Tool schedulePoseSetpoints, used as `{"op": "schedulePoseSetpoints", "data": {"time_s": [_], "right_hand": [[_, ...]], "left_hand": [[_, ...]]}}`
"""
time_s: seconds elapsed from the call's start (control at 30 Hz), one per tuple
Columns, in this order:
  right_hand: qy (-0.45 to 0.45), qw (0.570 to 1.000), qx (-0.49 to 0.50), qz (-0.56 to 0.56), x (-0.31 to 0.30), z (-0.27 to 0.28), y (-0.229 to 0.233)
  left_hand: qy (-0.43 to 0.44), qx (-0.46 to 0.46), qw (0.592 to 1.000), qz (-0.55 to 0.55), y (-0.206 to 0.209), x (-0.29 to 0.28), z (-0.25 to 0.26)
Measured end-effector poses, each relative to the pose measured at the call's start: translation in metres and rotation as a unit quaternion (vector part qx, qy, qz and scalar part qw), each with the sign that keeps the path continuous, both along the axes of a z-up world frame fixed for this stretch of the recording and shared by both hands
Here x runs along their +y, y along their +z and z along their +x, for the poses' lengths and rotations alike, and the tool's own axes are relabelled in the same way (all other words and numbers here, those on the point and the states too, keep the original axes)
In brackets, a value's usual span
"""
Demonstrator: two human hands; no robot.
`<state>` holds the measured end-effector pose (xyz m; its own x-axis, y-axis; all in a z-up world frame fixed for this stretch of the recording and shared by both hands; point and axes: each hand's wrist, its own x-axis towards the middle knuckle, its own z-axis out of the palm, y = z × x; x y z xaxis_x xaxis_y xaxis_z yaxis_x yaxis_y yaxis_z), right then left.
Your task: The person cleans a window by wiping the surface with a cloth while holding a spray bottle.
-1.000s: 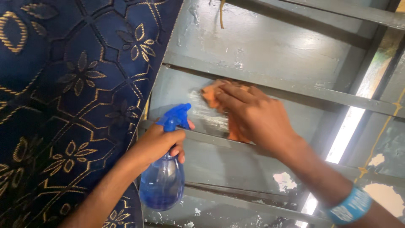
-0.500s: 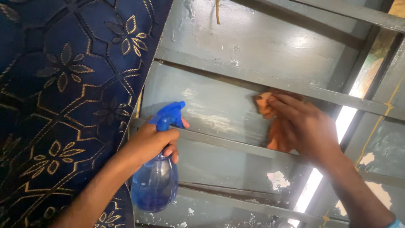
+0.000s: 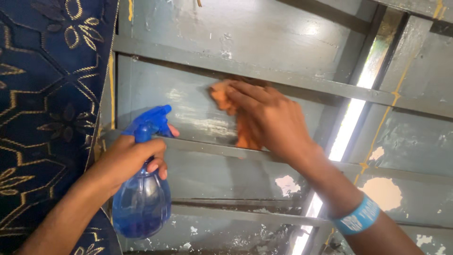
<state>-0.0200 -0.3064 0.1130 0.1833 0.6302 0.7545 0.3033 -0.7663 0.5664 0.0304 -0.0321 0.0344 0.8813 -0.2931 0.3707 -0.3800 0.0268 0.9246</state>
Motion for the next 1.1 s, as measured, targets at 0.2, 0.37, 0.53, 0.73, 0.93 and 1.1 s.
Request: {"op": "schedulePoseSetpoints", "data": {"time_s": [0.2,0.37,0.53,0.73,0.93,1.1], "right_hand": [[-0.082,0.994,0.009,0.077,-0.070,-0.006,-0.004],[-0.126,0.986,-0.027,0.108,-0.109,-0.019,-0.013],[-0.132,0.982,-0.008,0.137,-0.095,-0.014,-0.014],[-0.004,0.999,0.007,0.039,-0.057,-0.008,-0.015],[0.005,0.995,0.034,0.089,-0.097,-0.016,-0.019],[-0.063,0.987,-0.002,0.145,-0.125,-0.029,-0.031]], "left_hand": [[-0.010,-0.001,1.000,-0.008,0.001,0.000,-0.002],[0.009,0.002,1.000,0.006,0.004,0.000,-0.008],[0.008,0.008,1.000,0.010,0.002,0.000,-0.002],[-0.050,-0.059,0.997,-0.014,-0.015,0.009,0.025],[-0.019,-0.034,0.999,-0.027,-0.030,0.017,0.038],[-0.013,-0.012,1.000,-0.013,-0.031,0.019,0.052]]}}
